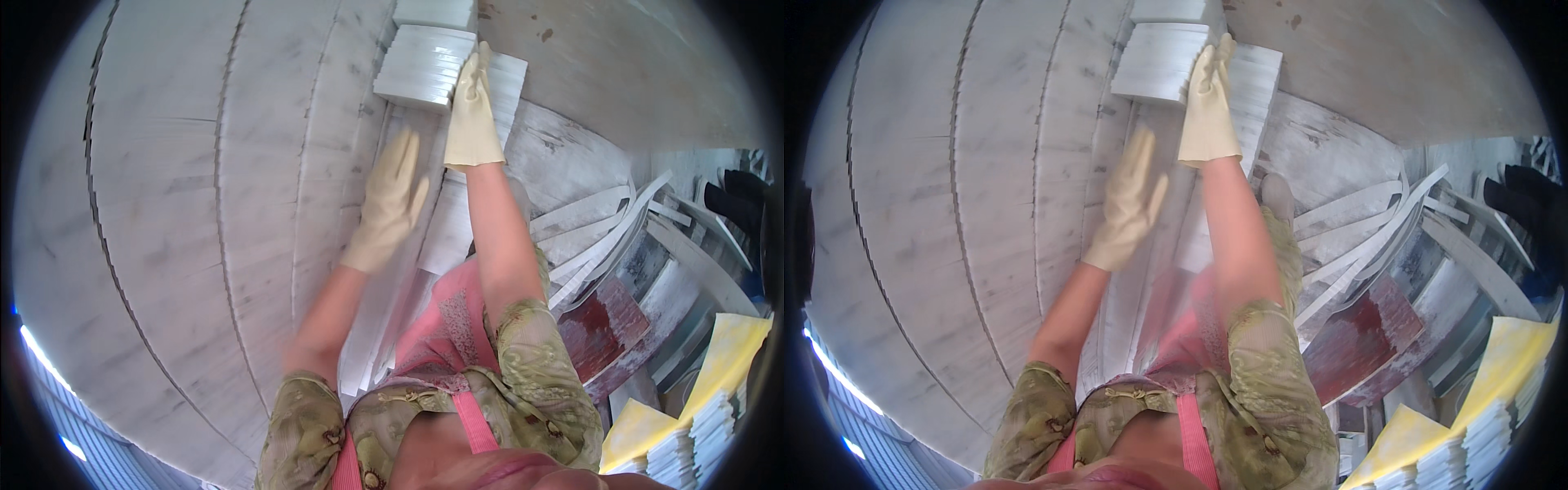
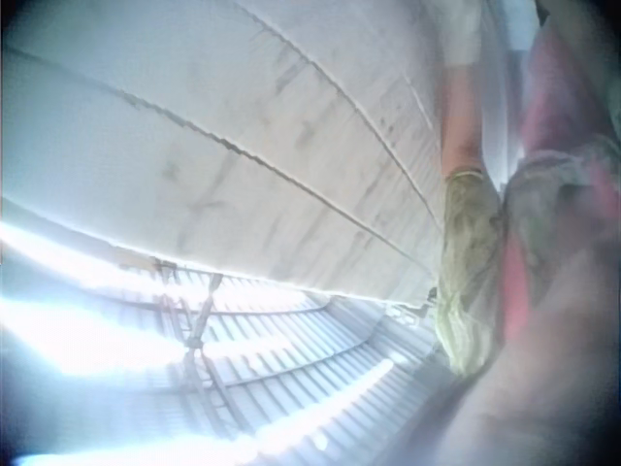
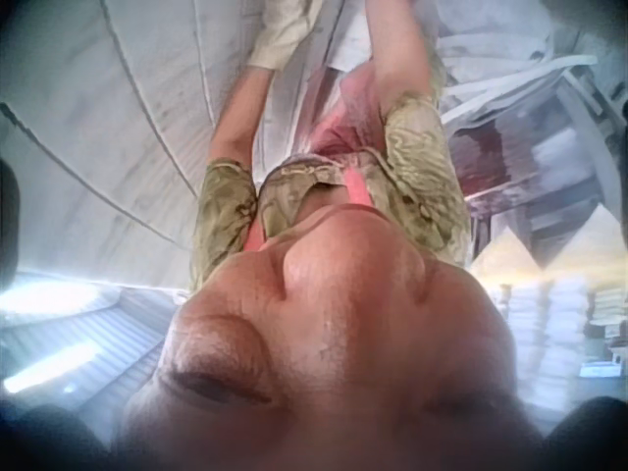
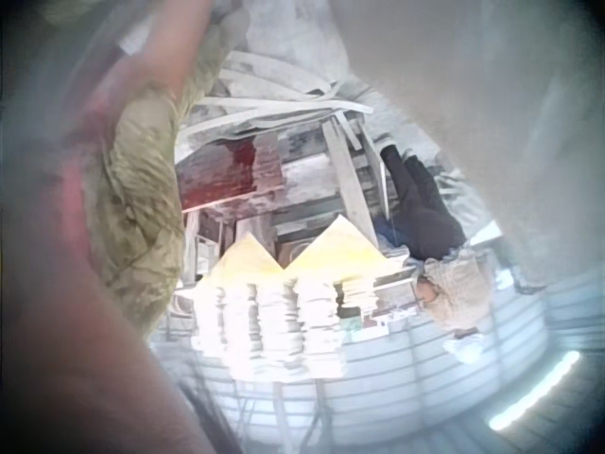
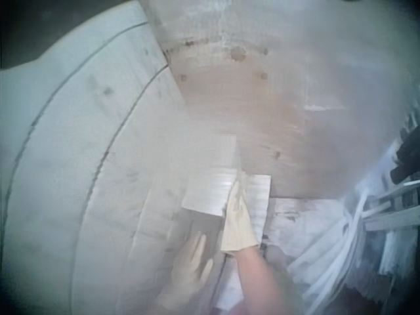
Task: The person repeatedly picks up white foam sheets from a machine and stacks them on a growing pile. They handle the sheets one at a time, aligning them before placing them down. The task continues in a repetitive loop.
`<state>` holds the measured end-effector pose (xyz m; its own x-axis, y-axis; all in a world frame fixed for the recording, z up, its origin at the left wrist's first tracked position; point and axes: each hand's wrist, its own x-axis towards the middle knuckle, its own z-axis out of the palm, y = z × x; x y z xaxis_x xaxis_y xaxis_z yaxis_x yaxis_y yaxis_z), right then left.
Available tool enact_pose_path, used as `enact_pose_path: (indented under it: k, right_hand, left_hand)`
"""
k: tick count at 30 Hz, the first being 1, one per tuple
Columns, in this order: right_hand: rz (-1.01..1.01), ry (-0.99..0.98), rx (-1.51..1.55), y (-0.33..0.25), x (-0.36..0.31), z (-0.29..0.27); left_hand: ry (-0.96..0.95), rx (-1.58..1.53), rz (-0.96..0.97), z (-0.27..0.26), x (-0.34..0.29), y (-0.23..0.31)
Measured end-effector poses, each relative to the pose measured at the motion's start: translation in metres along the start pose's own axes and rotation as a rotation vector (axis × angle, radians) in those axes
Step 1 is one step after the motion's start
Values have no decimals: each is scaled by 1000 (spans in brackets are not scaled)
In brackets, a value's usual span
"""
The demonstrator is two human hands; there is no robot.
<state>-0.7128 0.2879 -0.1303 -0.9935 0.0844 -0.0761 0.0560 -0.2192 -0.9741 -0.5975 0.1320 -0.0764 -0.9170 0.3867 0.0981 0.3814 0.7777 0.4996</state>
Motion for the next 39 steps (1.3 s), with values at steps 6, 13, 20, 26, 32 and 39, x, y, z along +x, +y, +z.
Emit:
enact_pose_path:
  k: [6,13,20,26,32,39]
  right_hand:
    - [-11,-1,-70,-1,5,3]
    - [93,-35,-248,-8,14,-12]
    - [-434,-93,-860,-15,18,-31]
    - [-474,11,-879,13,9,-9]
    - [-491,28,-893,14,16,-6]
    - [-478,131,-926,3,25,-30]
  left_hand:
    - [-83,115,-13,44,-57,-40]
    - [-71,89,-8,54,-61,-51]
    - [-45,43,-21,56,-59,-54]
    - [-61,37,-31,53,-58,-51]
    - [-86,73,-37,54,-56,-50]
    - [-73,117,-42,60,-54,-54]
